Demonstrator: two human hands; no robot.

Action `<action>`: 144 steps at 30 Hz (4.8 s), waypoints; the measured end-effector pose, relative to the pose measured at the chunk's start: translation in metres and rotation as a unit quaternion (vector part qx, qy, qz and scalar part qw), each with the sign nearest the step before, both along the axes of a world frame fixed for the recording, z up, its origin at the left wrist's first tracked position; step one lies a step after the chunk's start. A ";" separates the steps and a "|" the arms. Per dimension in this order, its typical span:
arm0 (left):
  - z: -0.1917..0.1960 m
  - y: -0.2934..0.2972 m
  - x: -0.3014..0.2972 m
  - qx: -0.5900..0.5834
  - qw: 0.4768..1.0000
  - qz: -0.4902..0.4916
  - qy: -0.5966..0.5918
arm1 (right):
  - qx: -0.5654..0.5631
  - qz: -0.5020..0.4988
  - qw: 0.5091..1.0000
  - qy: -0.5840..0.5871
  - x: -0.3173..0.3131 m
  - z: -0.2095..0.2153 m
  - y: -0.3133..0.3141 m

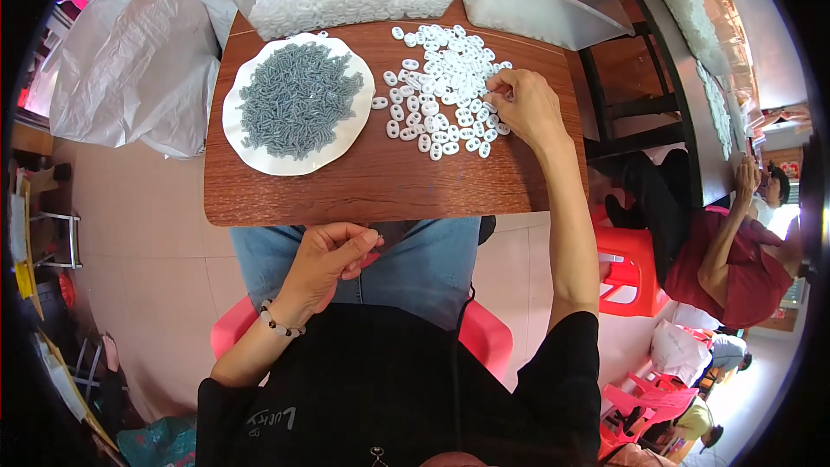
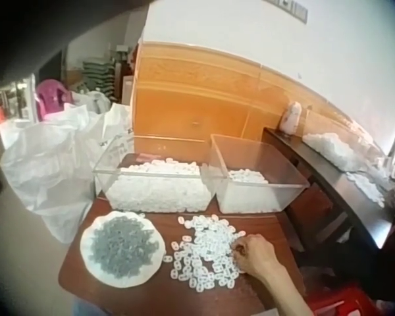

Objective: Assembling small white and grey plastic components by hand at a workbench.

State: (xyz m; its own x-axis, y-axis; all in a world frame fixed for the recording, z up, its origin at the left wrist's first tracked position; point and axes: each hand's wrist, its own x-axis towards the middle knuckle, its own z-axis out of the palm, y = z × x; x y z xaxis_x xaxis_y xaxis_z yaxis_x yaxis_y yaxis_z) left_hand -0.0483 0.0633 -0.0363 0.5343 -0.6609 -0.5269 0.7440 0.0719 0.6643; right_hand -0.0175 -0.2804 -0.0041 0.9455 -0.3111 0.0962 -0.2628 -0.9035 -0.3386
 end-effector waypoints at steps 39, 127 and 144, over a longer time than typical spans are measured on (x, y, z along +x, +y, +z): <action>0.013 -0.001 -0.004 -0.015 0.999 0.017 -0.024 | 0.297 0.066 0.949 -0.079 -0.079 0.009 0.103; 0.017 -0.016 -0.002 -0.001 0.993 0.038 -0.109 | 0.635 -0.026 0.770 -0.049 -0.102 -0.004 0.163; 0.011 -0.014 -0.002 0.060 0.958 0.006 -0.280 | 0.617 -0.019 0.786 -0.033 -0.103 -0.006 0.160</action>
State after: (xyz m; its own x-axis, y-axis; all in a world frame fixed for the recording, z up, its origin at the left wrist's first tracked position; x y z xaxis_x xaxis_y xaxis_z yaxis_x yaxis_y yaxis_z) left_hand -0.0505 0.0496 -0.0251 0.7621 -0.6065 -0.2268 0.2678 -0.0237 0.9632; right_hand -0.1204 -0.1208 -0.0100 0.9387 -0.2347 -0.2525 -0.2265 0.1323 -0.9650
